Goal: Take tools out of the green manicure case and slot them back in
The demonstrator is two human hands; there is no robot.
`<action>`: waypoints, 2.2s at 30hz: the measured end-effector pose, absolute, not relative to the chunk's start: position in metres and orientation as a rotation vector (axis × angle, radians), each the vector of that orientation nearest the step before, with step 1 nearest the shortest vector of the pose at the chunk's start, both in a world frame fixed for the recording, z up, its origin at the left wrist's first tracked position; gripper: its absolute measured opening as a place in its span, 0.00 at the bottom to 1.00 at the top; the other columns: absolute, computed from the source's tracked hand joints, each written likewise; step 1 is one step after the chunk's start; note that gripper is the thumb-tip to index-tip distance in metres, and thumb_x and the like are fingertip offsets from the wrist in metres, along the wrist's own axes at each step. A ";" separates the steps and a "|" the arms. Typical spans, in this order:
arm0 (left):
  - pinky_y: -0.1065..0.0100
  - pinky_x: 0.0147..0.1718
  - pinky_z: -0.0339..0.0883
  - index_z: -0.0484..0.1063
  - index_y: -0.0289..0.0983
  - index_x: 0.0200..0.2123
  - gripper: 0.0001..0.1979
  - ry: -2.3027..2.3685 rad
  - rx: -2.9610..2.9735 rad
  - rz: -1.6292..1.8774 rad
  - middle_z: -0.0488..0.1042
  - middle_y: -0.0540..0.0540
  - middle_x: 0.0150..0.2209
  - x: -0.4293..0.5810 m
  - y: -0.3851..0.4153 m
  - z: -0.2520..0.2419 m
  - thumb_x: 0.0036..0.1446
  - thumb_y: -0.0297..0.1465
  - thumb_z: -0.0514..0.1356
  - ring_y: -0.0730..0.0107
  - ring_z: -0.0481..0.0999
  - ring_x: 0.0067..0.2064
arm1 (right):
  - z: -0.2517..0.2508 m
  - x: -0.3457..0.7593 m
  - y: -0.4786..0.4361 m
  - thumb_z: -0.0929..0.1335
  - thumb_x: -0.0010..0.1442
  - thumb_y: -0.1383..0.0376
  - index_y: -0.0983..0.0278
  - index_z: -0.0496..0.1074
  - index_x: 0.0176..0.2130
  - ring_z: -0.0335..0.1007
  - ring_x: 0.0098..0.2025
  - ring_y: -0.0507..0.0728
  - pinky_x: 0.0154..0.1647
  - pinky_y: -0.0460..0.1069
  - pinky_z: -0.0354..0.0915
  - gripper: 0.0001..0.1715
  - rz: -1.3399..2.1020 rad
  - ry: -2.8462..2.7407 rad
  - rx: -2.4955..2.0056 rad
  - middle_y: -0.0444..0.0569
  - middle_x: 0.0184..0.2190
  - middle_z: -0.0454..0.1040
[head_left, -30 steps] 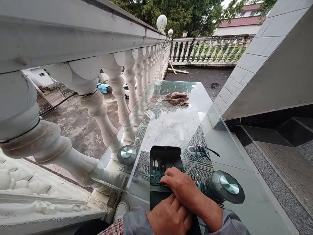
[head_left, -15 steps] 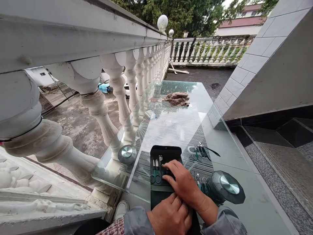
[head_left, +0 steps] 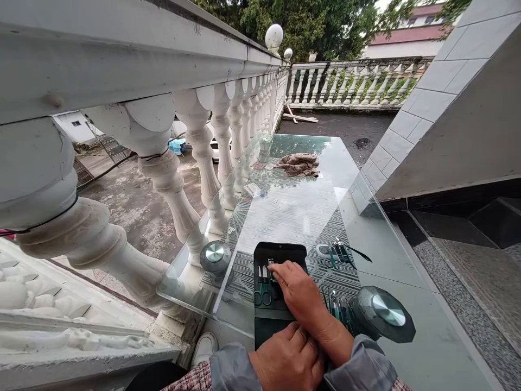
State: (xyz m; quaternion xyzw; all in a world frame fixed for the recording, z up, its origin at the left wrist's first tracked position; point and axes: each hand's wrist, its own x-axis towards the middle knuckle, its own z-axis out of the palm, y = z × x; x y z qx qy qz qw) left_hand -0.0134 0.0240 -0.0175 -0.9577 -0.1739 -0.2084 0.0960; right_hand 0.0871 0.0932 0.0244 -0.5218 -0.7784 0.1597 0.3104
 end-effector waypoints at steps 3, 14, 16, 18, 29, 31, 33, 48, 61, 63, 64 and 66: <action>0.58 0.48 0.60 0.69 0.29 0.43 0.12 -0.505 -2.836 -0.655 0.72 0.41 0.40 -0.014 0.025 -0.016 0.60 0.28 0.50 0.61 0.71 0.42 | 0.026 0.082 0.092 0.60 0.62 0.62 0.58 0.72 0.38 0.62 0.37 0.56 0.37 0.51 0.63 0.12 0.201 -2.266 -1.410 0.49 0.33 0.69; 0.61 0.43 0.63 0.69 0.31 0.39 0.09 -0.523 -2.803 -0.729 0.72 0.41 0.42 -0.014 0.024 -0.017 0.60 0.28 0.51 0.63 0.72 0.41 | 0.021 0.077 0.088 0.60 0.63 0.62 0.64 0.72 0.37 0.60 0.37 0.57 0.36 0.51 0.62 0.14 -0.034 -2.142 -1.302 0.53 0.34 0.67; 0.61 0.44 0.63 0.69 0.30 0.41 0.10 -0.531 -2.805 -0.708 0.72 0.41 0.41 -0.013 0.024 -0.015 0.60 0.28 0.51 0.63 0.72 0.41 | 0.025 0.083 0.086 0.60 0.62 0.63 0.65 0.71 0.41 0.62 0.40 0.57 0.39 0.52 0.63 0.14 -0.058 -2.101 -1.210 0.54 0.38 0.68; 0.60 0.45 0.63 0.69 0.29 0.42 0.11 -0.534 -2.785 -0.661 0.72 0.39 0.41 -0.014 0.023 -0.014 0.61 0.28 0.50 0.62 0.73 0.42 | 0.033 0.095 0.085 0.61 0.62 0.64 0.65 0.71 0.44 0.63 0.42 0.58 0.42 0.53 0.63 0.14 -0.099 -2.052 -1.141 0.54 0.39 0.68; 0.57 0.48 0.62 0.68 0.27 0.46 0.14 -0.478 -2.659 -0.598 0.71 0.34 0.47 -0.022 0.023 -0.012 0.61 0.29 0.50 0.54 0.71 0.49 | 0.008 0.183 0.123 0.59 0.62 0.63 0.66 0.72 0.40 0.65 0.39 0.59 0.42 0.54 0.60 0.16 -0.219 -1.969 -1.648 0.53 0.32 0.71; 0.57 0.48 0.62 0.68 0.27 0.46 0.14 -0.477 -2.655 -0.603 0.71 0.35 0.47 -0.021 0.024 -0.012 0.61 0.30 0.50 0.54 0.71 0.49 | -0.003 0.184 0.127 0.59 0.62 0.64 0.66 0.72 0.42 0.64 0.40 0.59 0.42 0.53 0.60 0.16 -0.198 -2.007 -1.698 0.53 0.33 0.71; 0.57 0.48 0.62 0.68 0.27 0.46 0.14 -0.470 -2.654 -0.591 0.71 0.34 0.47 -0.021 0.024 -0.013 0.61 0.30 0.50 0.55 0.71 0.49 | -0.009 0.184 0.129 0.59 0.62 0.64 0.65 0.71 0.43 0.64 0.39 0.59 0.41 0.54 0.59 0.16 -0.215 -2.025 -1.746 0.53 0.33 0.71; 0.60 0.38 0.65 0.68 0.29 0.42 0.12 -0.520 -2.884 -0.522 0.72 0.40 0.38 -0.017 0.021 -0.018 0.61 0.27 0.49 0.63 0.73 0.38 | 0.030 0.093 0.075 0.64 0.58 0.70 0.62 0.70 0.31 0.62 0.35 0.53 0.35 0.48 0.59 0.07 0.324 -2.428 -1.170 0.46 0.30 0.69; 0.61 0.39 0.62 0.66 0.30 0.45 0.12 -0.500 -2.877 -0.488 0.71 0.39 0.43 -0.017 0.017 -0.025 0.62 0.28 0.49 0.63 0.72 0.40 | 0.041 0.080 0.074 0.64 0.54 0.75 0.63 0.67 0.29 0.61 0.36 0.53 0.32 0.47 0.57 0.08 0.416 -2.765 -1.360 0.45 0.34 0.69; 0.61 0.39 0.62 0.67 0.30 0.45 0.12 -0.482 -2.890 -0.512 0.72 0.40 0.42 -0.016 0.016 -0.028 0.62 0.28 0.49 0.62 0.72 0.40 | 0.040 0.081 0.072 0.63 0.53 0.76 0.62 0.66 0.28 0.61 0.35 0.53 0.31 0.47 0.57 0.10 0.369 -2.763 -1.284 0.46 0.33 0.68; 0.61 0.39 0.62 0.67 0.30 0.44 0.11 -0.468 -2.897 -0.520 0.72 0.40 0.42 -0.016 0.016 -0.029 0.62 0.28 0.49 0.62 0.72 0.40 | 0.040 0.082 0.071 0.63 0.53 0.76 0.62 0.66 0.28 0.61 0.35 0.53 0.31 0.47 0.57 0.10 0.366 -2.747 -1.235 0.46 0.33 0.68; 0.61 0.38 0.63 0.66 0.29 0.44 0.12 -0.449 -2.919 -0.501 0.72 0.40 0.42 -0.016 0.017 -0.029 0.61 0.27 0.49 0.62 0.72 0.41 | 0.041 0.085 0.068 0.63 0.54 0.76 0.62 0.65 0.29 0.61 0.34 0.53 0.31 0.47 0.57 0.09 0.420 -2.690 -1.154 0.45 0.32 0.68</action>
